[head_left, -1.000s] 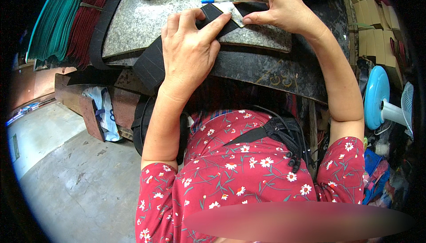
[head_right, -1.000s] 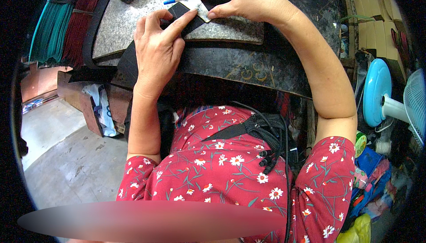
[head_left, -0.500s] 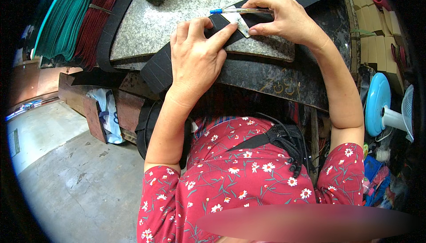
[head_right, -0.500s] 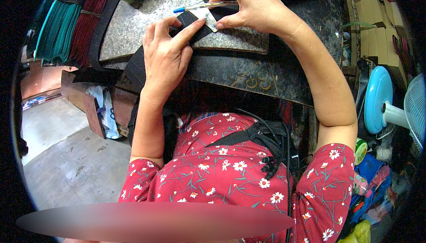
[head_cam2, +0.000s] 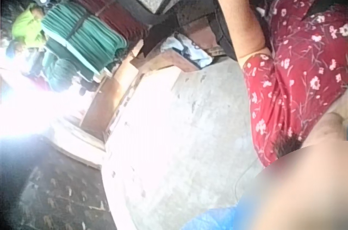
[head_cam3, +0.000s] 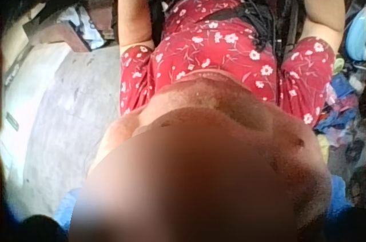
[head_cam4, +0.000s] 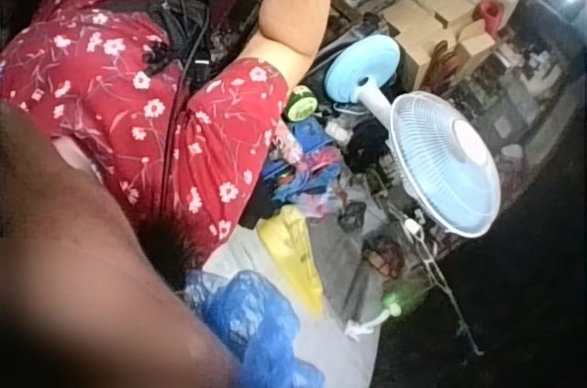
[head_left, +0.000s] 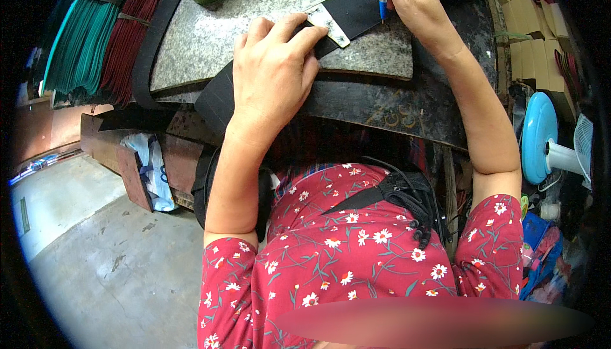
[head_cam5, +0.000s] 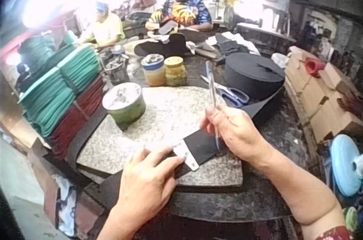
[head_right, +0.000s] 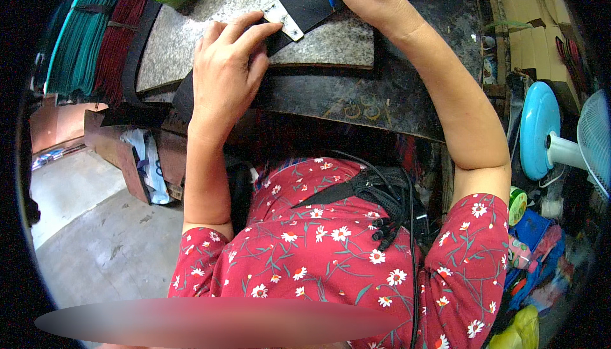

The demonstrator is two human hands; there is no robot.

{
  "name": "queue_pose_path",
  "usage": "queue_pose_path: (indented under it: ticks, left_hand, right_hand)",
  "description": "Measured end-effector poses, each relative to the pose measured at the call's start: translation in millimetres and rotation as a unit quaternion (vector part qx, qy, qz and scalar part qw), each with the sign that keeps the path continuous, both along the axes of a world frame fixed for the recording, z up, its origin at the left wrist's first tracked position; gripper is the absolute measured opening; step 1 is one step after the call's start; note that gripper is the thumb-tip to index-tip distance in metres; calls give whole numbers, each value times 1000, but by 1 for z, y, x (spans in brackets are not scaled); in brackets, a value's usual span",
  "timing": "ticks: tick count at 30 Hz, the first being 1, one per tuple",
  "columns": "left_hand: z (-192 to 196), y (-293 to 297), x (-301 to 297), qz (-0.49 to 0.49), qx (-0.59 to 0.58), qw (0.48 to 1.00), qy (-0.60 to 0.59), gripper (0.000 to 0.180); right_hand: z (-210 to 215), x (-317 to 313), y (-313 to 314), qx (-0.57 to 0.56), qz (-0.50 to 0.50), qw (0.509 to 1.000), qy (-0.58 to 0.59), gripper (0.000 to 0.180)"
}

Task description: The person uses a pen and a small rectangular template to mark evenly spaced lines on a long strip of black fabric. They repeatedly reposition the template along the strip and draw lines, then lift the strip to inspect the markings before continuing.

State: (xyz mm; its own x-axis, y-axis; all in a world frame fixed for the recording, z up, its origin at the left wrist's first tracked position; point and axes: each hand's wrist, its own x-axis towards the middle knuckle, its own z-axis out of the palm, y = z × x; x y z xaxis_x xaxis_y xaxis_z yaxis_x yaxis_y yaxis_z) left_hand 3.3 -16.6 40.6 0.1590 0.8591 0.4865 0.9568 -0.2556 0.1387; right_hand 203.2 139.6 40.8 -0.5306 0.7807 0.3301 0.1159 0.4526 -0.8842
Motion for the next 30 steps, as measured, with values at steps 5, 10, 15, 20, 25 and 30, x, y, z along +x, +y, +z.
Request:
queue_pose_path:
  ticks: [5, 10, 15, 20, 25, 30]
  left_hand:
    - [-5, 17, 11, 27, 47, 996, -66, 24]
    - [-7, 16, 18, 58, 42, 996, -54, 30]
    - [-13, 17, 19, 52, 82, 992, -78, 34]
    - [-19, 16, 20, 64, 95, 989, -91, 52]
    - [-23, 16, 19, 73, 104, 983, -134, 77]
    - [-25, 16, 17, 75, 104, 981, -146, 90]
  right_hand:
    - [-6, -20, -5, -177, 54, 971, 148, 18]
    - [-5, -32, -10, -101, 40, 993, 53, 14]
    - [-7, -39, -17, -106, -7, 992, 66, 17]
    - [-11, -38, -16, -97, -5, 994, 41, 19]
    - [-13, -37, -21, -75, 43, 994, 68, 16]
    - [-21, -40, -32, -93, 153, 983, 47, 15]
